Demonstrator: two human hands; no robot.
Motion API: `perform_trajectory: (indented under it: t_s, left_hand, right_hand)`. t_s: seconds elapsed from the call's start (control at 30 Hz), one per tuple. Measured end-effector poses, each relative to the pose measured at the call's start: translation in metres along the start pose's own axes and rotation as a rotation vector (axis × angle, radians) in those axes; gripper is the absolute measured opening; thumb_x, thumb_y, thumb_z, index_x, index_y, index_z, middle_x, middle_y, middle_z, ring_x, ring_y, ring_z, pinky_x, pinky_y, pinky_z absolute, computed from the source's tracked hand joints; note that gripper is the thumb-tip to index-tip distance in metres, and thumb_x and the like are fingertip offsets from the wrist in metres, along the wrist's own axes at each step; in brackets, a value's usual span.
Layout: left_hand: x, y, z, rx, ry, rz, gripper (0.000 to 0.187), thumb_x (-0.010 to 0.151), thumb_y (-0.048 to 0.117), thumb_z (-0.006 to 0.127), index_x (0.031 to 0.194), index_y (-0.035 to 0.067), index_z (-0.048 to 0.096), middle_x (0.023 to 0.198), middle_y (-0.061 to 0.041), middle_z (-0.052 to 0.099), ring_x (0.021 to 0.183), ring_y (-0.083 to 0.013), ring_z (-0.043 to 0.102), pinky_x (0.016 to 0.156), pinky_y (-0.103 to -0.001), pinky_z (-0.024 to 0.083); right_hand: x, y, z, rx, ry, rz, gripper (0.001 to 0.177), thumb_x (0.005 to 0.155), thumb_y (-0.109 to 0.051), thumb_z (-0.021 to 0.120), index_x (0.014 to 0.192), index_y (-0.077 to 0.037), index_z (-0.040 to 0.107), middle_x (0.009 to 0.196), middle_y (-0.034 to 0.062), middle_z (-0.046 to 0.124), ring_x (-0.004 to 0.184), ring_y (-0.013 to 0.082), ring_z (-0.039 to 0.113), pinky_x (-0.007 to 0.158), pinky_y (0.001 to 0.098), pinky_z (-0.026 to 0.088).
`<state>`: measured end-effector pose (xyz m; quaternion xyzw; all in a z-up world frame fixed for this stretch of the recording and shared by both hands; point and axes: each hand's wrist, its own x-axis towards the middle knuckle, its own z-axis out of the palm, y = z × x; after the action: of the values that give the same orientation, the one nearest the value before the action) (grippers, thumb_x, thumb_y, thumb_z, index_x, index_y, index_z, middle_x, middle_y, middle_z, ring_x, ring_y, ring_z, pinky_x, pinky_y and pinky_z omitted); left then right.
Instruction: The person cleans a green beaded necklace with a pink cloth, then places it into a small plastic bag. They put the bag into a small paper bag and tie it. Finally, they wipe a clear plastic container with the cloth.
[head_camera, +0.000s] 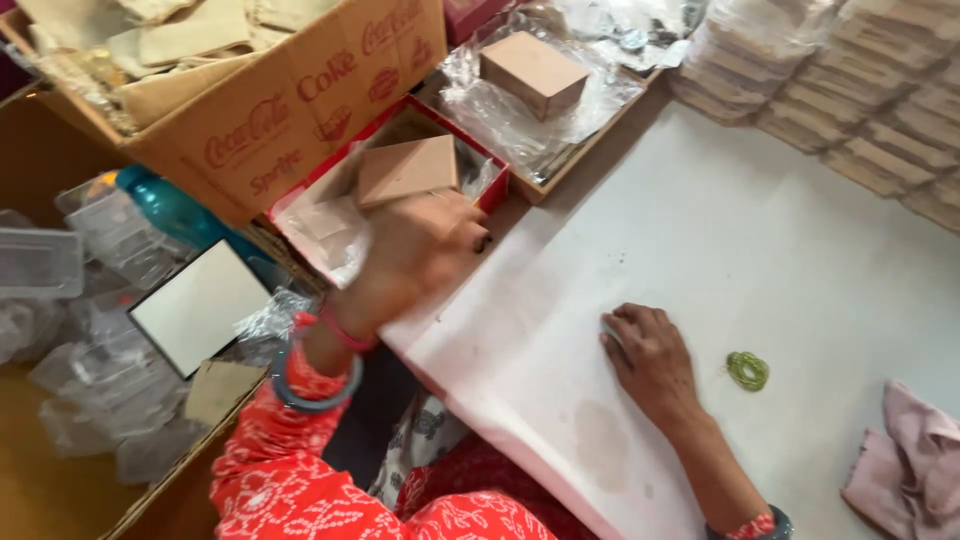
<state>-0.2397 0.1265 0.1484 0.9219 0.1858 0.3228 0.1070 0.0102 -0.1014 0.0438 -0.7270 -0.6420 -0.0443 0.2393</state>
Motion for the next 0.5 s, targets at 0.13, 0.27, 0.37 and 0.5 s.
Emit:
perform_trajectory:
  t_s: [0.13,0.27,0.37,0.5]
  left_hand:
    - [-0.026,-0.056,-0.037,0.345,-0.268,-0.451,0.027,0.099,0.033,0.066,0.102,0.006,0.073,0.100,-0.016,0.072,0.089,-0.0359,0.071,0.076,-0.047,0.055]
    - [-0.048,-0.099,-0.023,0.458,-0.397,-0.573,0.037,0.092,0.043,0.073,0.100,0.007,0.073,0.098,-0.017,0.074,0.096,-0.0357,0.071,0.083,-0.049,0.055]
    - [-0.044,-0.099,-0.011,0.480,-0.456,-0.638,0.048,0.084,0.049,0.079,0.105,0.006,0.072,0.099,-0.017,0.074,0.097,-0.0346,0.071,0.083,-0.048,0.056]
    - [-0.041,-0.101,0.006,0.481,-0.518,-0.716,0.058,0.074,0.047,0.088,0.112,0.006,0.070,0.098,-0.014,0.075,0.102,-0.0297,0.070,0.084,-0.045,0.056]
  right_hand:
    - [-0.005,0.010,-0.005,0.089,-0.014,0.015,0.026,0.090,-0.017,0.070,0.113,-0.006,0.074,0.119,0.0084,0.068,0.109,0.0288,0.063,0.089,0.0413,0.054]
    - [-0.007,0.009,-0.006,0.089,-0.031,0.093,0.025,0.092,-0.016,0.069,0.114,-0.006,0.074,0.120,0.0080,0.067,0.109,0.0276,0.063,0.087,0.0401,0.054]
    - [-0.009,0.007,-0.006,0.082,-0.027,0.112,0.025,0.092,-0.016,0.069,0.115,-0.006,0.074,0.120,0.0084,0.067,0.108,0.0277,0.063,0.088,0.0401,0.054]
    - [-0.010,0.007,-0.006,0.080,-0.011,0.097,0.025,0.092,-0.015,0.069,0.115,-0.006,0.073,0.120,0.0082,0.067,0.109,0.0278,0.063,0.089,0.0404,0.054]
